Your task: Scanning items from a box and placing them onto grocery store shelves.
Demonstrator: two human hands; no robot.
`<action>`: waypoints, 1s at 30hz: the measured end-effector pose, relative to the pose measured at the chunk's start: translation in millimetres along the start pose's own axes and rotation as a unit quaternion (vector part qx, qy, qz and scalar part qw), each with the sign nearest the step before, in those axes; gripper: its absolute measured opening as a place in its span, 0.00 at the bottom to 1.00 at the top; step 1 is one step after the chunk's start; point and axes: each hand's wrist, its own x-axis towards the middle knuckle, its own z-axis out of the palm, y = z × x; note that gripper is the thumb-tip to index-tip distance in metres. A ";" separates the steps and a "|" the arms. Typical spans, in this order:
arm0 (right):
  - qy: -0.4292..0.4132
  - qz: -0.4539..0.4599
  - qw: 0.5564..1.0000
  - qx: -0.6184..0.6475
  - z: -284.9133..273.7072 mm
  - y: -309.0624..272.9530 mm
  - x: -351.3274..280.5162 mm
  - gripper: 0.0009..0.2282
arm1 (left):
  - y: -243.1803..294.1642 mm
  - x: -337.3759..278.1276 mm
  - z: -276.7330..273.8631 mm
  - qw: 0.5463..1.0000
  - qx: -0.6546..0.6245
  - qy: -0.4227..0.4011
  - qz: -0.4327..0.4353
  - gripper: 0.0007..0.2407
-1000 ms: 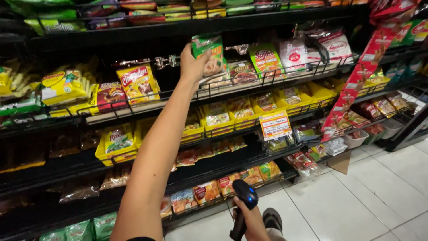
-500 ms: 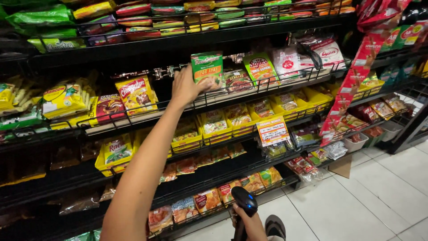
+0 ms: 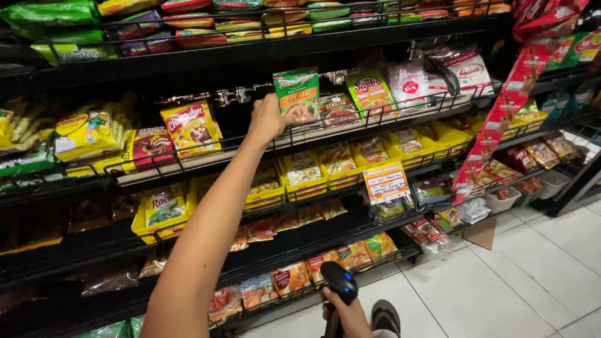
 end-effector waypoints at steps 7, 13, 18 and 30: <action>0.017 0.011 1.000 0.005 7.7 -4.3 -8.3 0.13 | 2.3 7.0 2.4 0.995 0.041 -0.041 -0.084 0.23; -0.013 -0.006 1.000 -0.015 8.9 -4.8 -6.3 0.13 | 7.3 14.7 2.4 0.986 0.073 -0.086 -0.122 0.24; -0.035 -0.010 0.999 -0.025 0.4 5.8 5.4 0.13 | 8.5 13.5 2.1 0.984 0.078 -0.075 -0.142 0.24; -0.025 -0.009 1.000 -0.002 -5.0 -1.6 4.5 0.13 | -31.2 42.6 1.8 0.973 0.047 -0.207 -0.086 0.26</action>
